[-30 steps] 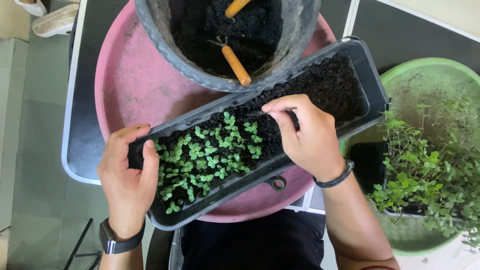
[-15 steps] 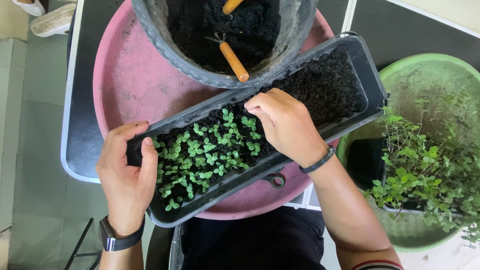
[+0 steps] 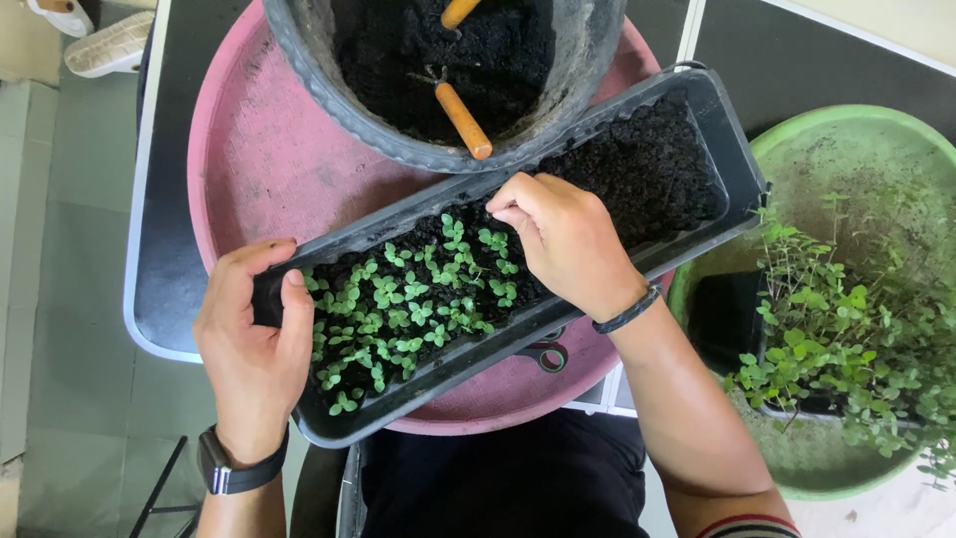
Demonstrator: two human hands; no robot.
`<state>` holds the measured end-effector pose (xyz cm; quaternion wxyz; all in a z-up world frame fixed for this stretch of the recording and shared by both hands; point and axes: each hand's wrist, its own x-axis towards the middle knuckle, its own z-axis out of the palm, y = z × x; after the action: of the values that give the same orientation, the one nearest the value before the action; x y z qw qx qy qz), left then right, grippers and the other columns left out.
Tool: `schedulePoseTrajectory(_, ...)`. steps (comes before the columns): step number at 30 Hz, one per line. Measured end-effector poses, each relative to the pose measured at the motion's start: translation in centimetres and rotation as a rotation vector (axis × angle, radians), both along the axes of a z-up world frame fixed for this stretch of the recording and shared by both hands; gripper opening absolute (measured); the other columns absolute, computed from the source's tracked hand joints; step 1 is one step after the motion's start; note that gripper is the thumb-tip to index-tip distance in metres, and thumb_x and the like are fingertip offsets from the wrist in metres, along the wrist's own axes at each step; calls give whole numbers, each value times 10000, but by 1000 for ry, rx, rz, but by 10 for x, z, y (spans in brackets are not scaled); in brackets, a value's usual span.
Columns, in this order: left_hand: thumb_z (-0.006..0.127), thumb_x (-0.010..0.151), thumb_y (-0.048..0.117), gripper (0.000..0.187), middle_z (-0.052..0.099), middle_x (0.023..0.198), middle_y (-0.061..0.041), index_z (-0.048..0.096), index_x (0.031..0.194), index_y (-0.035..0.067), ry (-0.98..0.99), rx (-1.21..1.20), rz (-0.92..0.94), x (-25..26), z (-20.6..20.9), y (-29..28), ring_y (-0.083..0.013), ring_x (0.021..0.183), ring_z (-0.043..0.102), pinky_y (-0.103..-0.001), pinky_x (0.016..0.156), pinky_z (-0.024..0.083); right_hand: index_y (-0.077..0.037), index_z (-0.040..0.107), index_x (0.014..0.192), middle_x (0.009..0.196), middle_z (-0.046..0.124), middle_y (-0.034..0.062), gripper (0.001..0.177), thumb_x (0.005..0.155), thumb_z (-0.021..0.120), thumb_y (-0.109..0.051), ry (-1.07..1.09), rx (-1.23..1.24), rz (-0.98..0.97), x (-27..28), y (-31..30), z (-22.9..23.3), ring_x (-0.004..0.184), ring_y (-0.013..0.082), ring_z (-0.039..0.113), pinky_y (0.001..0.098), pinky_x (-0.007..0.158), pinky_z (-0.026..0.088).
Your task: Transplanting small seedlings into a tray of soil and trimming plants using scissors.
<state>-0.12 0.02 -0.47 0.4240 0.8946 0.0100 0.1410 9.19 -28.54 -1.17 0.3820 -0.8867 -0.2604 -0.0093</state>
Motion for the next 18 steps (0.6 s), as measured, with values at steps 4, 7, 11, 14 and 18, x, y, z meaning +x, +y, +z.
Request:
schedulePoseTrajectory(4,602,1056,-30,147,677,1149,-186,659,1191,-36,9,4,0,0,-1,1,-379,1090,664,-483,978,511,-89,612,943,676,569,117,120,1057,576,-96,53,-23,38,-2,-1,3,643,305,644,358,602,539)
schedulePoseTrajectory(7,604,1058,-22,147,677,1150,-176,656,1196,-25,-1,2,-4,0,-2,2,-373,1098,663,-479,989,509,-64,603,959,682,581,147,93,1044,571,-46,76,5,72,-1,-1,7,642,326,654,373,604,544)
schedulePoseTrajectory(11,606,1054,-24,149,677,1151,-185,657,1193,-33,-3,14,-3,0,-1,1,-380,1098,664,-485,993,510,-52,628,969,735,636,138,89,1047,587,-46,86,50,35,-1,0,13,685,302,684,357,646,564)
schedulePoseTrajectory(14,602,1054,-21,151,677,1147,-188,662,1192,-32,-4,3,-5,0,-1,2,-381,1090,666,-482,997,508,-64,656,991,757,659,112,77,1051,609,-55,65,83,-21,-2,-3,14,688,275,684,336,649,562)
schedulePoseTrajectory(18,590,1066,-16,150,677,1147,-181,661,1198,-25,-7,-9,-11,0,-2,2,-380,1089,667,-479,1000,506,-82,679,991,751,664,83,77,1051,631,-89,41,112,-49,0,-3,13,673,265,676,326,640,560)
